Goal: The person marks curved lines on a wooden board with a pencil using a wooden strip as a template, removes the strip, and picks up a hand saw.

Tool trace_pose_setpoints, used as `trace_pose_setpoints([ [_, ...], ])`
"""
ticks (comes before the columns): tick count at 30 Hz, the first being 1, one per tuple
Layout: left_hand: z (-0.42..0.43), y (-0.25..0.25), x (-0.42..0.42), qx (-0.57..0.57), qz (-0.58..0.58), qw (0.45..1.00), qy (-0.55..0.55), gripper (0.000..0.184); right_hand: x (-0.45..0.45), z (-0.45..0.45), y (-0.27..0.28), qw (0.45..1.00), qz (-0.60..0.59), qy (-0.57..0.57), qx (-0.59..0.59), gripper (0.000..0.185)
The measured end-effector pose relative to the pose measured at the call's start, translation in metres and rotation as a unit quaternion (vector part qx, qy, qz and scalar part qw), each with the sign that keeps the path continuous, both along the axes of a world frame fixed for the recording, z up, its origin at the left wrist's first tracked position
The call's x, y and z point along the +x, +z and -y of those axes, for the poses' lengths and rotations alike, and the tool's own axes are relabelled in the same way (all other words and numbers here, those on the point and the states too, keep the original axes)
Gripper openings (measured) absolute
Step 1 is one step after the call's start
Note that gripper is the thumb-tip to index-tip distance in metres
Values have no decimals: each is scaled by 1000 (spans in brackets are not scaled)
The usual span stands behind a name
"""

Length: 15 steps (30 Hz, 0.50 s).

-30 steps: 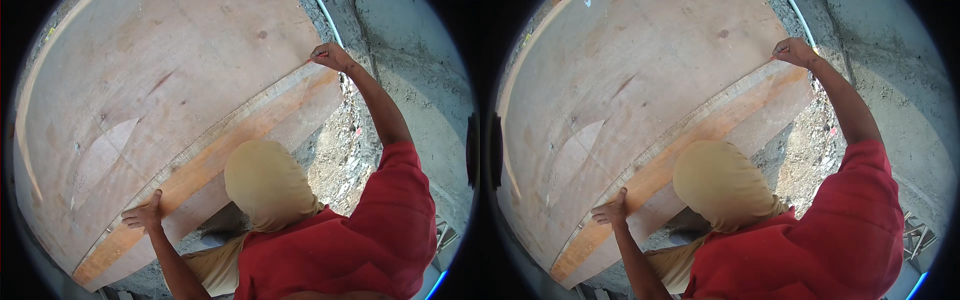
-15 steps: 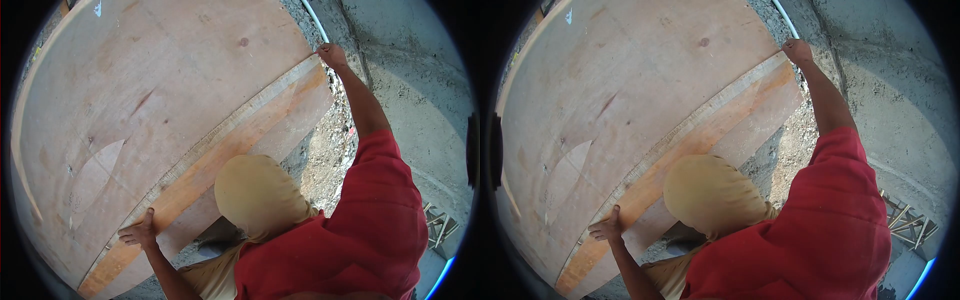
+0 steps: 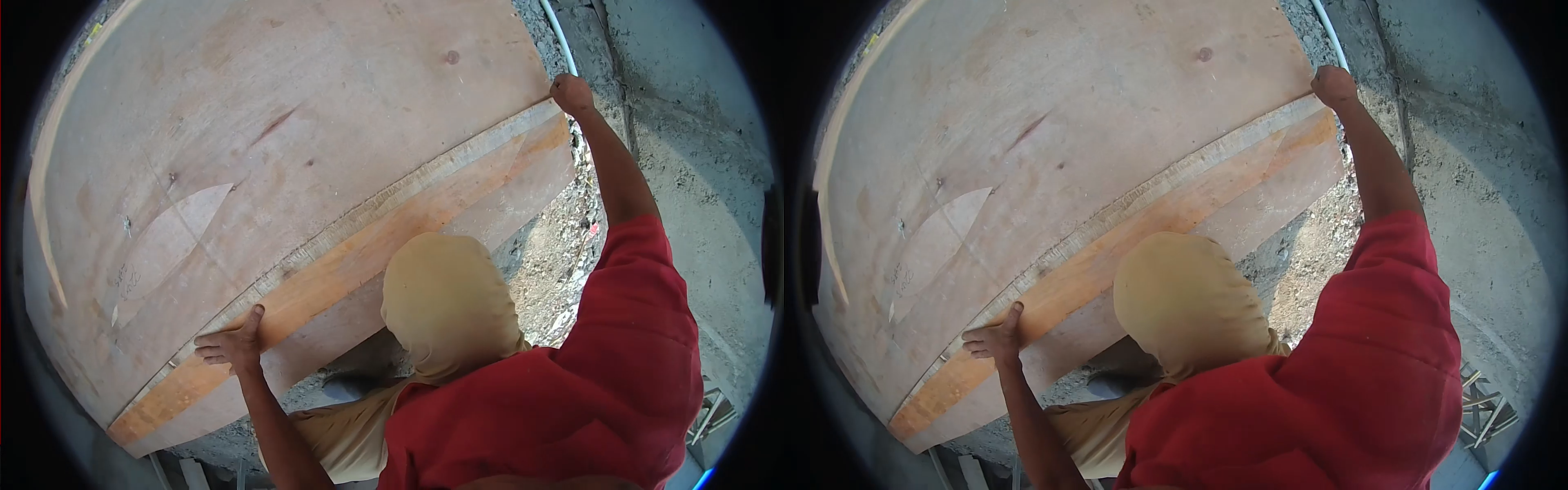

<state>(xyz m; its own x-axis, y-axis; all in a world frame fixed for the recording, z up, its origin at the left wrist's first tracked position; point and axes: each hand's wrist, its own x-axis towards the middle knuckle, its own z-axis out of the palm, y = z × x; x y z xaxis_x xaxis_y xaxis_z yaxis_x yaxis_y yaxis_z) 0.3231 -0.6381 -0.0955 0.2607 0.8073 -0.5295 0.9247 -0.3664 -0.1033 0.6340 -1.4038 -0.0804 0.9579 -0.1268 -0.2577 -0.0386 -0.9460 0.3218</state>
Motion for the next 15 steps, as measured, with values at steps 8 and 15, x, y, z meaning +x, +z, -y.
trace_pose_setpoints([
  [8, 10, 15, 14, -23, -38, 998, 34, 179, -10, -196, 12, 977, -165, 130, 40, 19],
  [15, 8, 14, 14, -34, -30, 998, 42, 177, -74, -458, 38, 878, -319, 308, 182, 20],
])
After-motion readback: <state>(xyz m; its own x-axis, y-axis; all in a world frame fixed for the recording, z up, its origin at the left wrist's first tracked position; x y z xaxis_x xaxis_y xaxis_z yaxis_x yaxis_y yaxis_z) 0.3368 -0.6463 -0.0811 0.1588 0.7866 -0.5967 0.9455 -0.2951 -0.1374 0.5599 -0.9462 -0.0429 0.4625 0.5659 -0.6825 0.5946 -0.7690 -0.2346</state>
